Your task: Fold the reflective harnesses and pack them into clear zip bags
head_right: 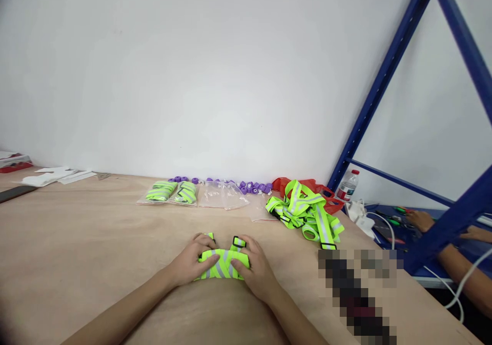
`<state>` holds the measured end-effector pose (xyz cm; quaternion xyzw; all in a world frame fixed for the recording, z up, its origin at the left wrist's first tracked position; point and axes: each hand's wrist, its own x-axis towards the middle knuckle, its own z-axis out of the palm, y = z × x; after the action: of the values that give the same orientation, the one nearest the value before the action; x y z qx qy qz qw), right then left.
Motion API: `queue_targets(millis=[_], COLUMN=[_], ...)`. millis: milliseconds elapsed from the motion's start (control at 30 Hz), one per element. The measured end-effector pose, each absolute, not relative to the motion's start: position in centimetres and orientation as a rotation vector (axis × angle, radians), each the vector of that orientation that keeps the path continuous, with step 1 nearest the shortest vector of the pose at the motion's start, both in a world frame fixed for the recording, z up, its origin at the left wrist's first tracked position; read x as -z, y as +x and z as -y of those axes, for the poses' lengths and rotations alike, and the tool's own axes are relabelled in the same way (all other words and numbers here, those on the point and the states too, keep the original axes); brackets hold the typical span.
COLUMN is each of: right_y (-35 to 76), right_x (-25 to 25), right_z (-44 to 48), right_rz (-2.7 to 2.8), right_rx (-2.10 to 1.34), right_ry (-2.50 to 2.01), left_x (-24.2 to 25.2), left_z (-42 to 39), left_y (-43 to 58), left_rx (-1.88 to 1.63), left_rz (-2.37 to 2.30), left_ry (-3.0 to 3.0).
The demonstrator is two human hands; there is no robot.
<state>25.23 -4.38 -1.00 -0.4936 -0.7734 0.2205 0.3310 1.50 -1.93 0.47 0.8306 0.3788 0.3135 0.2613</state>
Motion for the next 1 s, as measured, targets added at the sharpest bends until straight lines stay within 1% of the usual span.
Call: queue_targets(millis=[133,1000], right_y=[25.2,24.2], right_x=[0.9,0.6], right_z=[4.4,4.9], right_rz=[2.016,1.937], right_rx=[-0.687,-0.924], right_ry=[-1.301,-1.210], left_x=[-0.4,0.8], left_z=[2.1,1.9], left_y=[1.5,2.3], left_rx=[-0.866,-0.934], left_rz=[-0.999,-0.921], left_ry=[2.231,1.854])
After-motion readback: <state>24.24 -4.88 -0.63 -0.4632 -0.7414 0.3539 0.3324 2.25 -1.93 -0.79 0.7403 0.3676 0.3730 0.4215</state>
